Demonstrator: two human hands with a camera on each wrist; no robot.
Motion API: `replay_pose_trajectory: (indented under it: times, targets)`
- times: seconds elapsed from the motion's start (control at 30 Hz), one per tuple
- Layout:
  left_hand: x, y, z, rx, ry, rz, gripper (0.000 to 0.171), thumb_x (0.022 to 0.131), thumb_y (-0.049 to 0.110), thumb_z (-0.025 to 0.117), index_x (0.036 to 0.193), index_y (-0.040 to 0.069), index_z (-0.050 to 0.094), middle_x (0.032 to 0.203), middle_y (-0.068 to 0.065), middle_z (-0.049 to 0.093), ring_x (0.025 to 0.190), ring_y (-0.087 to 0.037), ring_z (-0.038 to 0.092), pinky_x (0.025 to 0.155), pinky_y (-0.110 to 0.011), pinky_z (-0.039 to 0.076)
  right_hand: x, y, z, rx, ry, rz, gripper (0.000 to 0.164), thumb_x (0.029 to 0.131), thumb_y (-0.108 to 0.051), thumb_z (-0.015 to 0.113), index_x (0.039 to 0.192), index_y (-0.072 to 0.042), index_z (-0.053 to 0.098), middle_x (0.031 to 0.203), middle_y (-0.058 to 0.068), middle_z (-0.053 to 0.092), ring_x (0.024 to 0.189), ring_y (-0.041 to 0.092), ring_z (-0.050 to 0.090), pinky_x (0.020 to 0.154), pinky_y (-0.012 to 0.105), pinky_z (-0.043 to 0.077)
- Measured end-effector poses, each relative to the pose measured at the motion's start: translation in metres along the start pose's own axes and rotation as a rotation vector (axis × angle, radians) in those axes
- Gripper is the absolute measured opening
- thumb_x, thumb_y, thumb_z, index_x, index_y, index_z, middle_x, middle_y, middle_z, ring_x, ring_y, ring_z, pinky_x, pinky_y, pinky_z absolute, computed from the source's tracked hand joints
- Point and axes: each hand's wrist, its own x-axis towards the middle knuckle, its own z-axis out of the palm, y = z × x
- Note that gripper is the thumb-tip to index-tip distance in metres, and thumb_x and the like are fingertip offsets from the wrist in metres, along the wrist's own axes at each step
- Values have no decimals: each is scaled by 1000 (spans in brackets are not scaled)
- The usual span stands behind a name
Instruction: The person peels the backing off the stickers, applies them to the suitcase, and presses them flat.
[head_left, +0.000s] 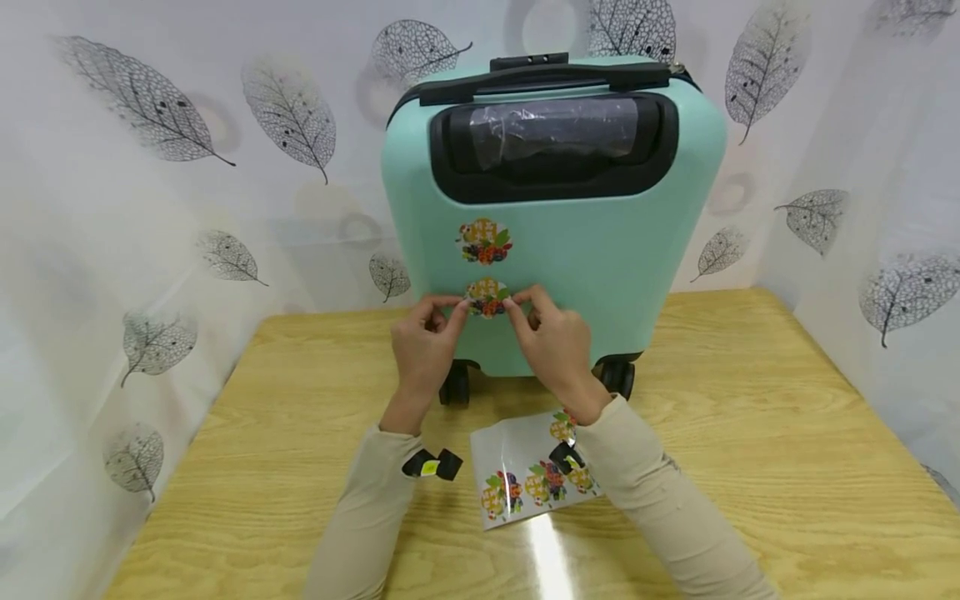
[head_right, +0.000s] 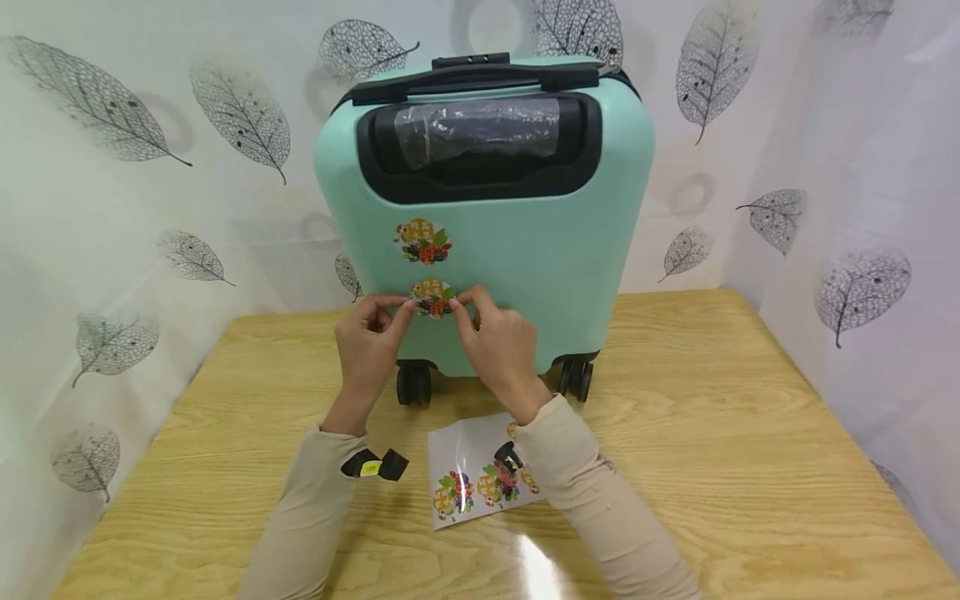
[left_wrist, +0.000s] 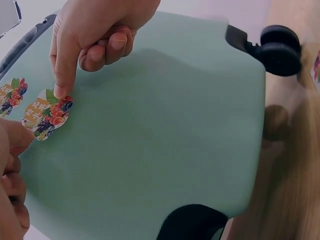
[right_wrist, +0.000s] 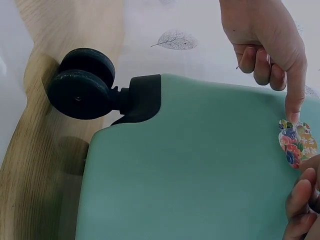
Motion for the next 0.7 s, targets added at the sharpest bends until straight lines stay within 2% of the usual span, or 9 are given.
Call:
replay_pose_trajectory:
  times: [0.37,0.7]
  targets:
    - [0,0,-1,26,-7,-8,12,85,13,74,84,1,74,48,-10,46,43,-4,33,46,-20,25,-1,2,2,-6,1,1,14,92,-18,65,95,-5,63,45,3,46,36,1,17,38,21,18]
    - [2,-2,-1,22,-17,-3,12,84,12,74,85,0,74,48,-10,47,43,2,31,45,-20,25,-1,2,4,-14,8,1,14,92,-18,66,94,-4,63,45,3,46,36,2,19,38,21,18]
